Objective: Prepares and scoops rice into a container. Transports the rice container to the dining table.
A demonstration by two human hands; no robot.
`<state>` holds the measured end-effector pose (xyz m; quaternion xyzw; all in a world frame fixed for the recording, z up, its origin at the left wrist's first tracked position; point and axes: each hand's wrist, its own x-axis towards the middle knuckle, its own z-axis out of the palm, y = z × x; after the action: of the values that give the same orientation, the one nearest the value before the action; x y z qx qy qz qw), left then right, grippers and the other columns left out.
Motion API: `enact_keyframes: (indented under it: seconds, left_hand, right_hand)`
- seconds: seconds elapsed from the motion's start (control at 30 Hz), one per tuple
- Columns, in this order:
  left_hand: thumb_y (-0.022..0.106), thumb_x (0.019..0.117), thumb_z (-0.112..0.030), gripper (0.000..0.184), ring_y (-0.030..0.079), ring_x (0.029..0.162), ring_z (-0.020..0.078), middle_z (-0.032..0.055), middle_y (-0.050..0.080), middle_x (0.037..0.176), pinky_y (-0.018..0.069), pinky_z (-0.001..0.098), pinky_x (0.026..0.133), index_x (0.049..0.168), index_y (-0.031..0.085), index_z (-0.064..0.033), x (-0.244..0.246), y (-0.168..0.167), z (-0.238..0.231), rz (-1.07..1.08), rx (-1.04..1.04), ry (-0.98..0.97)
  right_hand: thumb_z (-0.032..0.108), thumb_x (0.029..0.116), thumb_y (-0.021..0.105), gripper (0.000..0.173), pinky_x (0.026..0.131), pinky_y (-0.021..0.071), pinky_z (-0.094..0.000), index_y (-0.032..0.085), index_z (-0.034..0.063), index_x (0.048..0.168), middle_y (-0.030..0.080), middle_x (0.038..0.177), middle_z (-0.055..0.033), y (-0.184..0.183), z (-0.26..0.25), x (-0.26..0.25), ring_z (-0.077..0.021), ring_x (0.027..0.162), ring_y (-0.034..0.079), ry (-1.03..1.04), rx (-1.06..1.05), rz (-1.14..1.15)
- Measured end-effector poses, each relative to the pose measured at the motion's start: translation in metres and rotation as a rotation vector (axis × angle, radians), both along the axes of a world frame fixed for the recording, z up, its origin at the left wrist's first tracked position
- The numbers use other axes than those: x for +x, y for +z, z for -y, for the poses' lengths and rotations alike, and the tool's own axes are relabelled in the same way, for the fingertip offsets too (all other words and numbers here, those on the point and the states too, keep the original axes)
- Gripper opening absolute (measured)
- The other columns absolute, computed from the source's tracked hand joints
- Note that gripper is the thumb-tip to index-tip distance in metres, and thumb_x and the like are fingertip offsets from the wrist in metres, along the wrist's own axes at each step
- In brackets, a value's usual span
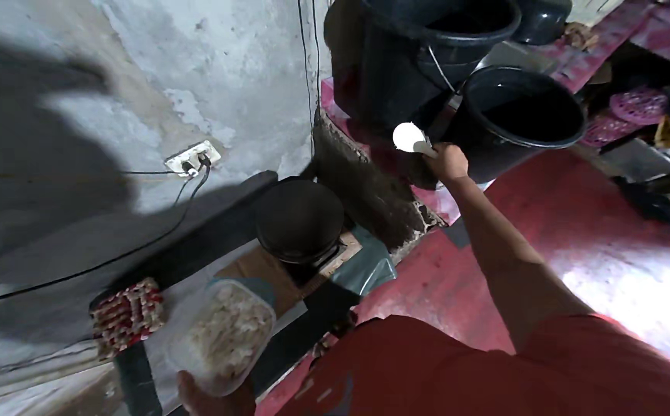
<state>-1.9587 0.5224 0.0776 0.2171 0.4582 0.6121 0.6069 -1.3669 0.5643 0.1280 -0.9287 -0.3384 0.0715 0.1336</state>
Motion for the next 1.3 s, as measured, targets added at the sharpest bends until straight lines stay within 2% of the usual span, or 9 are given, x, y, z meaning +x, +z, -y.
enact_keyframes:
  seconds: [0.2, 0.33, 0.53, 0.6, 0.67, 0.87, 1.07, 1.17, 1.3]
  left_hand:
    - [0.031, 0.1049, -0.059, 0.056, 0.069, 0.111, 0.0197, 0.0032, 0.069, 0.122, 0.0613, 0.0488, 0.087, 0.138, 0.051, -0.0185, 0.0, 0.007, 0.001, -0.017, -0.047, 0.032]
    - [0.026, 0.106, -0.057, 0.057, 0.068, 0.112, 0.0211, 0.0054, 0.068, 0.123, 0.0609, 0.0504, 0.087, 0.14, 0.049, -0.0168, -0.003, 0.006, 0.002, -0.043, -0.064, 0.054]
    - [0.024, 0.108, -0.053, 0.055, 0.07, 0.108, 0.0185, 0.005, 0.07, 0.119, 0.0621, 0.0448, 0.087, 0.136, 0.052, -0.015, 0.006, 0.007, 0.001, -0.033, -0.054, 0.062]
    - [0.026, 0.1072, -0.054, 0.055, 0.07, 0.108, 0.0183, 0.0052, 0.07, 0.118, 0.0621, 0.045, 0.087, 0.135, 0.052, -0.0143, 0.01, 0.009, 0.0, -0.025, -0.065, 0.07]
    - [0.024, 0.1079, -0.052, 0.054, 0.07, 0.107, 0.0176, 0.0045, 0.07, 0.117, 0.0626, 0.0439, 0.086, 0.136, 0.051, -0.0142, 0.014, 0.01, 0.0, -0.049, -0.08, 0.082]
    - [0.03, 0.1064, -0.054, 0.056, 0.069, 0.109, 0.0203, 0.0078, 0.069, 0.121, 0.0621, 0.0471, 0.086, 0.139, 0.049, -0.0136, 0.015, 0.008, 0.002, -0.043, -0.099, 0.07]
    - [0.026, 0.1074, -0.053, 0.052, 0.069, 0.108, 0.0154, 0.0009, 0.069, 0.12, 0.0617, 0.0434, 0.087, 0.138, 0.049, -0.0178, 0.022, 0.007, 0.008, -0.071, -0.134, 0.014]
    - [0.031, 0.1062, -0.056, 0.052, 0.069, 0.11, 0.0163, 0.0007, 0.069, 0.121, 0.0618, 0.0464, 0.086, 0.138, 0.05, -0.0193, 0.019, 0.001, 0.009, -0.087, -0.118, -0.002]
    - [0.036, 0.1034, -0.062, 0.057, 0.069, 0.11, 0.0176, 0.0016, 0.069, 0.122, 0.0614, 0.0479, 0.088, 0.139, 0.049, -0.0192, 0.017, 0.005, 0.009, -0.068, -0.081, -0.05]
  right_hand:
    - [0.048, 0.0922, 0.074, 0.069, 0.099, 0.045, -0.0744, 0.058, -0.0021, 0.137, 0.053, 0.143, -0.0322, -0.022, -0.017, -0.007, -0.0531, 0.128, 0.054, 0.004, 0.16, -0.069]
    - [0.037, 0.1064, 0.056, 0.054, 0.109, 0.045, -0.0615, 0.053, -0.0033, 0.142, 0.056, 0.139, -0.0308, -0.012, -0.033, -0.098, -0.045, 0.129, 0.057, 0.267, 0.246, -0.291]
    - [0.015, 0.1034, 0.06, 0.054, 0.104, 0.0504, -0.0617, 0.043, 0.0073, 0.154, 0.056, 0.145, -0.0245, -0.045, -0.066, -0.222, -0.0431, 0.125, 0.062, 0.54, 0.212, -0.492]
    - [0.017, 0.1038, 0.059, 0.049, 0.105, 0.0494, -0.0618, 0.048, 0.0072, 0.151, 0.056, 0.145, -0.0242, -0.052, -0.076, -0.241, -0.0432, 0.127, 0.06, 0.55, 0.168, -0.451]
    - [0.023, 0.1025, 0.061, 0.039, 0.105, 0.0495, -0.0612, 0.061, 0.0041, 0.137, 0.06, 0.138, -0.0239, -0.059, -0.081, -0.25, -0.0424, 0.126, 0.06, 0.57, 0.114, -0.353]
    - [0.035, 0.1011, 0.064, 0.041, 0.109, 0.0459, -0.0577, 0.069, 0.0027, 0.125, 0.06, 0.135, -0.0228, -0.064, -0.078, -0.25, -0.0406, 0.131, 0.054, 0.653, 0.043, -0.303]
    - [0.032, 0.1018, 0.063, 0.04, 0.111, 0.0472, -0.0524, 0.067, 0.0067, 0.133, 0.063, 0.136, -0.0186, -0.054, -0.065, -0.223, -0.0341, 0.131, 0.057, 0.701, 0.134, -0.345]
    - [0.036, 0.1006, 0.065, 0.041, 0.104, 0.0518, -0.0553, 0.069, 0.0109, 0.132, 0.064, 0.134, -0.0169, -0.054, -0.053, -0.178, -0.0345, 0.126, 0.061, 0.581, 0.201, -0.151]
    - [0.039, 0.0964, 0.068, 0.052, 0.103, 0.041, -0.0739, 0.064, 0.0042, 0.135, 0.054, 0.144, -0.0278, -0.05, -0.029, -0.095, -0.0506, 0.133, 0.051, 0.264, 0.083, 0.031]
